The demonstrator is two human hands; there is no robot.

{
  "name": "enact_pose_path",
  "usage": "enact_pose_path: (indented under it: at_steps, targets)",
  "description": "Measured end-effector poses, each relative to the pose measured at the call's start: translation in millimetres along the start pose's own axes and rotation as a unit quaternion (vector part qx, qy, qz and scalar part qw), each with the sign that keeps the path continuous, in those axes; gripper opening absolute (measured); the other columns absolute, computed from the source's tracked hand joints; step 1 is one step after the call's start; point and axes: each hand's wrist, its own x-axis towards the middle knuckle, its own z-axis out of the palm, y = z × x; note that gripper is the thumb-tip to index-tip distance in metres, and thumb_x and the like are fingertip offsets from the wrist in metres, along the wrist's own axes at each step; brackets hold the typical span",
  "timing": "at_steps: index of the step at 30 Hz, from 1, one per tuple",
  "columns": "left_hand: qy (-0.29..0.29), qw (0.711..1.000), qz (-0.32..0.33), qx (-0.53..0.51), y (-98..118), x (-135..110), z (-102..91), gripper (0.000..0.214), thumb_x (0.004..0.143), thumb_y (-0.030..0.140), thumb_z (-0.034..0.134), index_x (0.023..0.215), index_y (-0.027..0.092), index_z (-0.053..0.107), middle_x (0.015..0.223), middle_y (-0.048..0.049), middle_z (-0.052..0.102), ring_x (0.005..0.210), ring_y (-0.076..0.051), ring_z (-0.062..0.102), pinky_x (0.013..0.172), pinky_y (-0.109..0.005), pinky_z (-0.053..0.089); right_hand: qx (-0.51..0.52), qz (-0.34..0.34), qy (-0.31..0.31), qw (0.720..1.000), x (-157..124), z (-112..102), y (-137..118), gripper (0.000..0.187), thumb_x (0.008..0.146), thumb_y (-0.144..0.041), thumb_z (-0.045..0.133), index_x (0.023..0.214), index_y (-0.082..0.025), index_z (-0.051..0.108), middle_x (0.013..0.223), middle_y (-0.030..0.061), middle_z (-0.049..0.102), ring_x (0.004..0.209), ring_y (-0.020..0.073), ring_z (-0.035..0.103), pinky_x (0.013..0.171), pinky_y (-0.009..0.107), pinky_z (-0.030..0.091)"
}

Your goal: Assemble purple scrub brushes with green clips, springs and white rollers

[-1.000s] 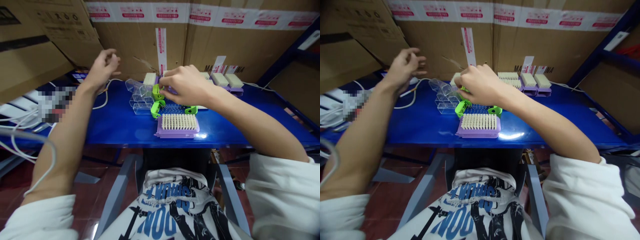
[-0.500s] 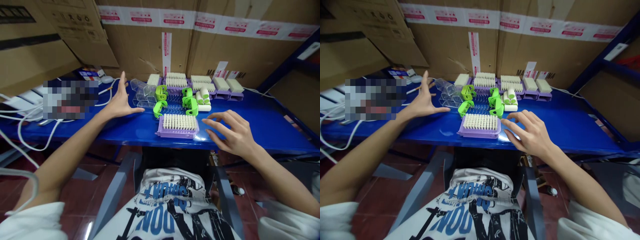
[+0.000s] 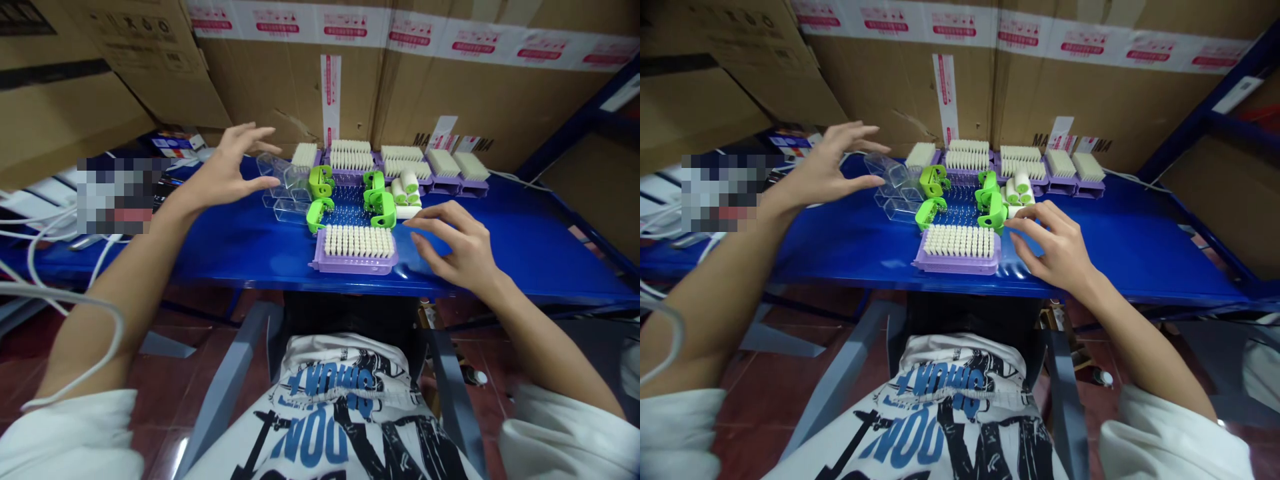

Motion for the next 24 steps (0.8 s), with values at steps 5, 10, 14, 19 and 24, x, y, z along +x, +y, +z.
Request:
enact_pose_path:
  at_steps: [5, 10, 14, 19, 24]
  targets:
    - [-0.008, 1.0, -0.003, -0.02, -8, 18, 2.5, 0.108, 0.096, 0.103, 0.082, 0.17, 0.027, 0.063, 0.129, 0.0023, 0.089, 0.146, -0.03, 0.063, 0.137, -0.067, 0.044, 0.015, 0.013, -0.005, 1.0, 2, 5, 6, 0.03, 0.109, -0.02, 0.071, 0.128, -0.039, 0.086, 0.119, 0.01, 0.085, 0.1, 0.0351, 0.083, 0.089, 0.059, 0.071]
    - [0.051, 0.998, -0.021, 0.017, -13, 32, 21.2, 0.103, 0.095, 0.102, 0.082, 0.159, 0.021, 0.072, 0.116, 0.0003, 0.088, 0.132, -0.031, 0.063, 0.13, -0.062, 0.044, 0.024, 0.044, 0.003, 0.999, 14, 2, 10, 0.023, 0.111, -0.025, 0.069, 0.117, -0.037, 0.087, 0.115, 0.01, 0.086, 0.104, 0.0361, 0.083, 0.093, 0.059, 0.069]
    - [0.049, 0.998, -0.021, 0.033, -12, 39, 29.0, 0.103, 0.095, 0.103, 0.081, 0.154, 0.019, 0.075, 0.118, -0.0004, 0.088, 0.127, -0.03, 0.064, 0.129, -0.063, 0.046, 0.031, 0.055, -0.018, 0.998, 47, 8, 23, 0.026, 0.114, -0.032, 0.061, 0.113, -0.032, 0.086, 0.113, 0.0112, 0.086, 0.107, 0.0365, 0.081, 0.101, 0.06, 0.066]
    - [0.112, 0.992, 0.023, 0.053, 44, 16, 17.8, 0.073, 0.105, 0.089, 0.083, 0.147, 0.029, 0.08, 0.144, -0.0031, 0.084, 0.138, -0.036, 0.069, 0.125, -0.068, 0.054, 0.02, 0.052, -0.132, 0.99, 126, 45, 43, 0.046, 0.103, -0.04, 0.079, 0.148, -0.03, 0.079, 0.139, 0.0128, 0.087, 0.138, 0.0425, 0.073, 0.123, 0.065, 0.058]
    - [0.034, 0.984, 0.172, -0.009, 130, -34, 33.2, 0.047, 0.125, 0.072, 0.067, 0.155, 0.036, 0.074, 0.139, -0.0075, 0.086, 0.127, -0.039, 0.08, 0.112, -0.066, 0.064, 0.029, 0.034, -0.232, 0.972, 214, 116, 57, 0.091, 0.078, -0.051, 0.11, 0.158, -0.027, 0.074, 0.142, 0.0127, 0.087, 0.152, 0.0464, 0.07, 0.132, 0.062, 0.058]
